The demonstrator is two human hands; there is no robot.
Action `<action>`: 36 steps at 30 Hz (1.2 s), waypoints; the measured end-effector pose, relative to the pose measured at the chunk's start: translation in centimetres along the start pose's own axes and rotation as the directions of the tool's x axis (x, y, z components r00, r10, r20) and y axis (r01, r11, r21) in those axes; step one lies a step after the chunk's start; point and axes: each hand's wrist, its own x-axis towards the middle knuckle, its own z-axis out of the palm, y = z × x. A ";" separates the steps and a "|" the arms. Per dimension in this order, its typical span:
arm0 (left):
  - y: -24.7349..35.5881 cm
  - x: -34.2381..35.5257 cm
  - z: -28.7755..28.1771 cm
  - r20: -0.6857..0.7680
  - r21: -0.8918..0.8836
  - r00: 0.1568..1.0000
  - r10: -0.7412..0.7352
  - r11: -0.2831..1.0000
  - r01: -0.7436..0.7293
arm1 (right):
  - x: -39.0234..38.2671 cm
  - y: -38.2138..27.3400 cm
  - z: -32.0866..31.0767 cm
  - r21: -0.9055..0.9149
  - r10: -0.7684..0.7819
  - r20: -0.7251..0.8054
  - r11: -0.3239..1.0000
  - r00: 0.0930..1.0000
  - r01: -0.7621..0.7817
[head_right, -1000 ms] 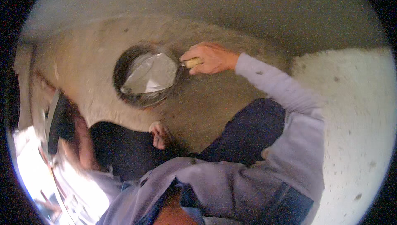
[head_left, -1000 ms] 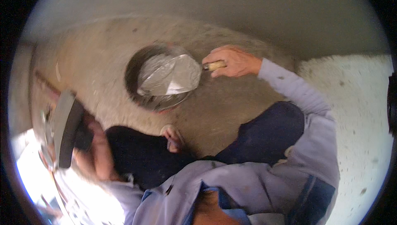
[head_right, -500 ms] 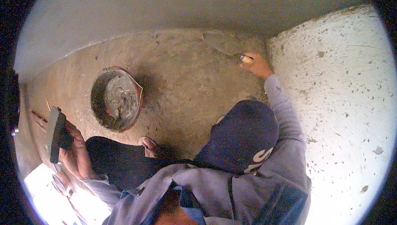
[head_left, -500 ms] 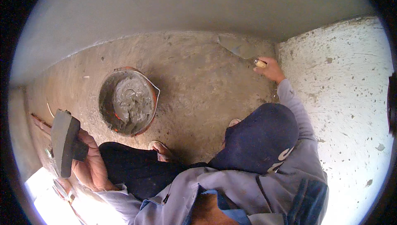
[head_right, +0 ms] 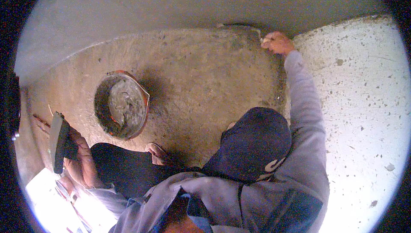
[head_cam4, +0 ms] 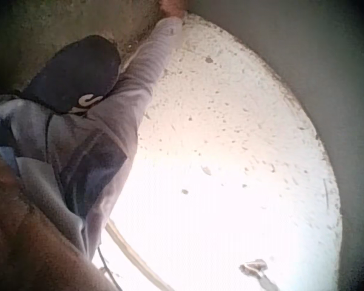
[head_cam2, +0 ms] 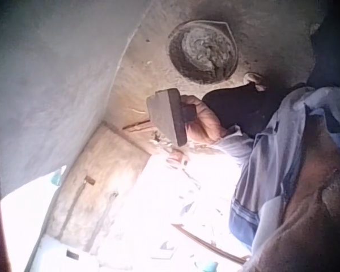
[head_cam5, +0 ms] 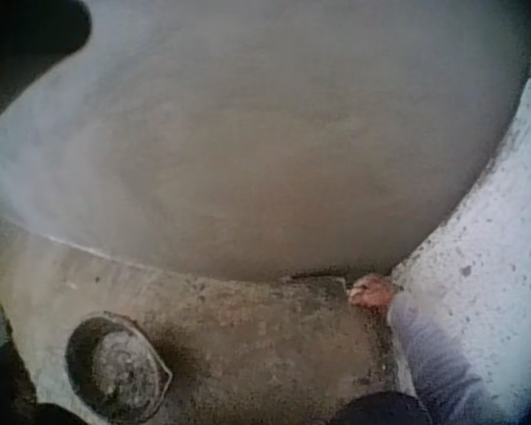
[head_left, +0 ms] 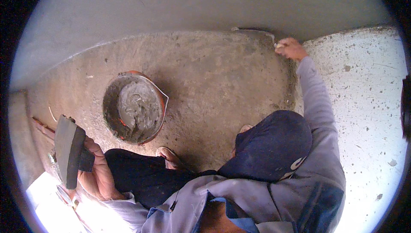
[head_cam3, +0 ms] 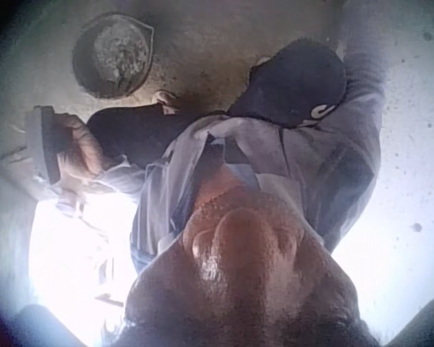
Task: The person smooths wet plaster onto a wall using a hand float, occasionally picking up fresh mortar from a bucket with a trowel and applying it to the float.
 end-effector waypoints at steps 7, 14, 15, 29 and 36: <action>0.2 -1.2 1.2 0.029 -0.145 1.000 0.010 0.989 -0.005 | -6.6 -7.5 -6.9 -0.519 -0.215 0.008 0.834 0.977 0.188; 1.1 -0.6 -0.5 0.013 -0.143 0.999 -0.044 0.989 0.045 | -5.3 -7.0 -0.3 -0.752 -0.378 -0.076 0.630 0.923 0.196; 0.9 -0.7 -0.6 0.055 -0.218 0.996 -0.065 0.973 0.075 | -4.7 -7.9 0.3 -0.746 -0.361 -0.080 0.640 0.929 0.184; 2.1 -2.0 -0.5 0.048 -0.149 0.999 0.022 0.989 -0.015 | -5.3 -9.0 2.2 -0.548 -0.533 -0.031 0.717 0.846 0.431; 2.2 -2.3 -0.6 -0.022 0.022 0.997 0.075 0.997 -0.075 | -3.1 -3.7 2.5 -0.538 -0.463 -0.067 0.763 0.884 0.359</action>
